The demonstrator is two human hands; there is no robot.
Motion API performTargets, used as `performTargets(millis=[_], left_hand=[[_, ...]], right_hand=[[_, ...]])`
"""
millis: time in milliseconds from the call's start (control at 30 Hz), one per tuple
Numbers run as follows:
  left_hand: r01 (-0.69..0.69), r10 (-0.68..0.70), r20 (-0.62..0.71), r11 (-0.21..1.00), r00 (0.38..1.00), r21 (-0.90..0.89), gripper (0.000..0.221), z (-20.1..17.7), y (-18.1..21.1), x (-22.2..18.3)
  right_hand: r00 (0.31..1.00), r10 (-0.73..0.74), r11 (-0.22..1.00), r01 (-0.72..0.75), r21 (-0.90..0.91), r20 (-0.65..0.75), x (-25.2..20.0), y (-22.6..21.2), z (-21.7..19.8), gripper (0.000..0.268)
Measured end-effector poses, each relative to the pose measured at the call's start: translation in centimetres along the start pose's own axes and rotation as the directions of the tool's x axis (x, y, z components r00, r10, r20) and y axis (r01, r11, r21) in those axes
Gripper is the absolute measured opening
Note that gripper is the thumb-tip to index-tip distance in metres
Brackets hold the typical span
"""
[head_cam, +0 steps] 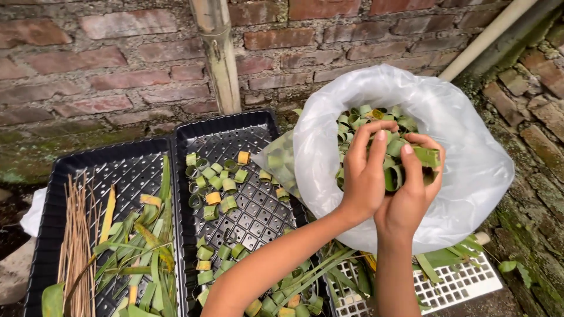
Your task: Picking up folded green leaf bundles from trays and placing them into a large plastic bag, followed by sorting and arranging the remaining bundles.
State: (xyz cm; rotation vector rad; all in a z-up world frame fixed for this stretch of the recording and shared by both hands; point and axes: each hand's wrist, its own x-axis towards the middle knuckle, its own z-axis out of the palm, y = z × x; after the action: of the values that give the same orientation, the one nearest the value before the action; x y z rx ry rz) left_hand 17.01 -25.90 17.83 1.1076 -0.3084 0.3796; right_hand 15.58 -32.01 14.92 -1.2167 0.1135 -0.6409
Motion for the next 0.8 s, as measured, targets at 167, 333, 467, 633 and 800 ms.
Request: performTargets(millis=[167, 333, 467, 633, 800], left_hand=[[0.056, -0.080, 0.105, 0.974, 0.991, 0.219, 0.030, 0.2, -3.0, 1.2], [0.186, -0.311, 0.225, 0.875, 0.923, 0.447, 0.049, -1.7, -3.2, 1.9], [0.164, -0.406, 0.280, 0.774, 0.870, 0.611, 0.070, -2.9, -0.1, 3.0], [0.184, -0.525, 0.333, 0.707, 0.783, 0.683, 0.063, -4.5, 3.7, 3.9], [0.052, -0.260, 0.334, 0.851, 0.906, 0.522, 0.062, -7.7, 3.8, 2.4]], right_hand=[[0.991, -0.076, 0.995, 0.068, -0.069, -0.107, 2.8, -0.4, -0.7, 0.027], [0.997, -0.073, 0.954, 0.066, -0.293, -0.013, 2.3, -2.3, -0.2, 0.034], [0.990, -0.087, 0.805, 0.136, -0.577, 0.111, 1.9, -3.2, 0.3, 0.034], [0.919, -0.309, 0.481, 0.374, -0.793, 0.246, 1.7, -2.2, 0.2, 0.027], [0.739, -0.549, 0.196, 0.568, -0.800, 0.390, 1.0, -2.4, -0.5, 0.028]])
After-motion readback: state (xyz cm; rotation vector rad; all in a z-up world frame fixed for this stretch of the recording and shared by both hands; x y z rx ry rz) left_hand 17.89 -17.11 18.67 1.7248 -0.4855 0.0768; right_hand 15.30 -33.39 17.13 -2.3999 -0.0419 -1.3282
